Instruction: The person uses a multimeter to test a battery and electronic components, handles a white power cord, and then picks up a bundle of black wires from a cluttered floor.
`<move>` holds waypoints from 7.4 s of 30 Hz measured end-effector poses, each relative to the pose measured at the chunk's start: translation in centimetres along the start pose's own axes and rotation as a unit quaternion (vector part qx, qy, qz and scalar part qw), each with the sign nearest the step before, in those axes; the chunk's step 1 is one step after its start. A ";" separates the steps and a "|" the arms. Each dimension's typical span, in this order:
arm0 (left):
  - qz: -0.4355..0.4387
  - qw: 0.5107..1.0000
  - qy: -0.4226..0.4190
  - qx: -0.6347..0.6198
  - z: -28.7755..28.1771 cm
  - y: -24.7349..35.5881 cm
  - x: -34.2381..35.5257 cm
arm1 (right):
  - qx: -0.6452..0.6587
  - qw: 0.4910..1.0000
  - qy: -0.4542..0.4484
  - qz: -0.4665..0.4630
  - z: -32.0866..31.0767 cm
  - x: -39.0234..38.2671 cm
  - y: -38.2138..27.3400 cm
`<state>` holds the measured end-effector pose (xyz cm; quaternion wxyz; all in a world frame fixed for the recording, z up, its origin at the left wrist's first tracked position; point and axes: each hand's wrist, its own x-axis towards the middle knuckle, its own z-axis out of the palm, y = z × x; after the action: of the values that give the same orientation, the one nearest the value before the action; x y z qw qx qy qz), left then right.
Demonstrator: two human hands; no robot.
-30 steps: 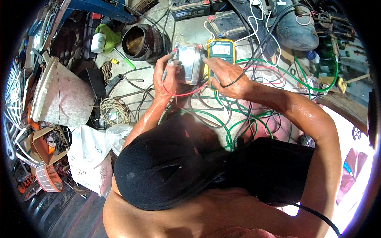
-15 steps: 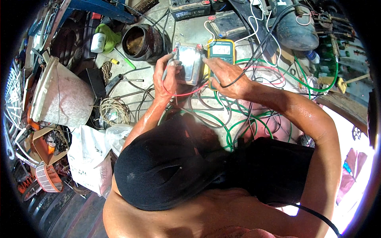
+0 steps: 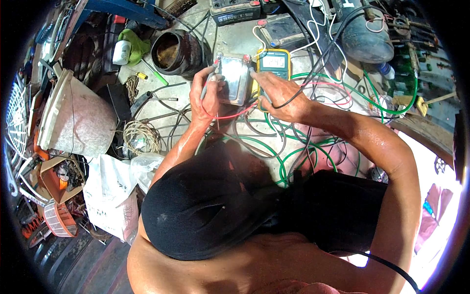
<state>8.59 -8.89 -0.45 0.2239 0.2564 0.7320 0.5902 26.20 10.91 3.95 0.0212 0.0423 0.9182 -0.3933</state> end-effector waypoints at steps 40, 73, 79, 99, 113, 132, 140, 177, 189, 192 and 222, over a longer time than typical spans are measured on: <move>0.047 0.987 -0.152 -0.035 5.4 4.6 8.8 | -0.034 0.991 0.129 0.012 -5.9 -2.8 3.7; 0.036 0.988 -0.151 -0.021 7.8 1.4 13.7 | 0.008 0.992 0.126 0.031 -5.7 -3.5 5.2; 0.014 0.989 -0.148 -0.025 7.9 1.6 13.5 | -0.009 0.991 0.128 0.031 -5.7 -3.1 4.9; 0.025 0.990 -0.135 -0.005 8.1 1.8 13.2 | -0.036 0.995 0.090 -0.008 -6.3 -1.7 7.1; 0.026 0.990 -0.136 -0.007 7.9 1.2 13.4 | -0.079 0.996 0.047 -0.001 -7.2 -1.6 7.4; 0.032 0.990 -0.135 0.007 7.7 1.9 13.0 | -0.079 0.996 0.034 0.011 -7.2 -1.5 7.0; 0.026 0.991 -0.134 0.016 7.8 1.9 13.0 | -0.085 0.996 0.038 0.005 -7.2 -1.5 7.1; 0.147 0.988 -0.047 0.031 6.4 1.4 17.4 | -0.002 0.994 0.107 0.023 -10.5 2.3 5.7; 0.183 0.979 -0.080 0.040 7.9 0.4 18.5 | -0.011 0.984 0.169 0.060 -10.2 7.5 7.4; 0.165 0.983 -0.073 0.007 8.1 0.0 18.7 | -0.005 0.984 0.172 0.054 -10.3 8.4 7.5; 0.168 0.982 -0.050 0.065 7.8 0.8 18.6 | -0.153 0.973 0.173 0.003 -10.2 18.3 13.8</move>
<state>-0.72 8.94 -1.74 0.1409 0.4190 0.7033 0.5567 9.27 28.95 -0.27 -0.1301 0.1090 0.9570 -0.2352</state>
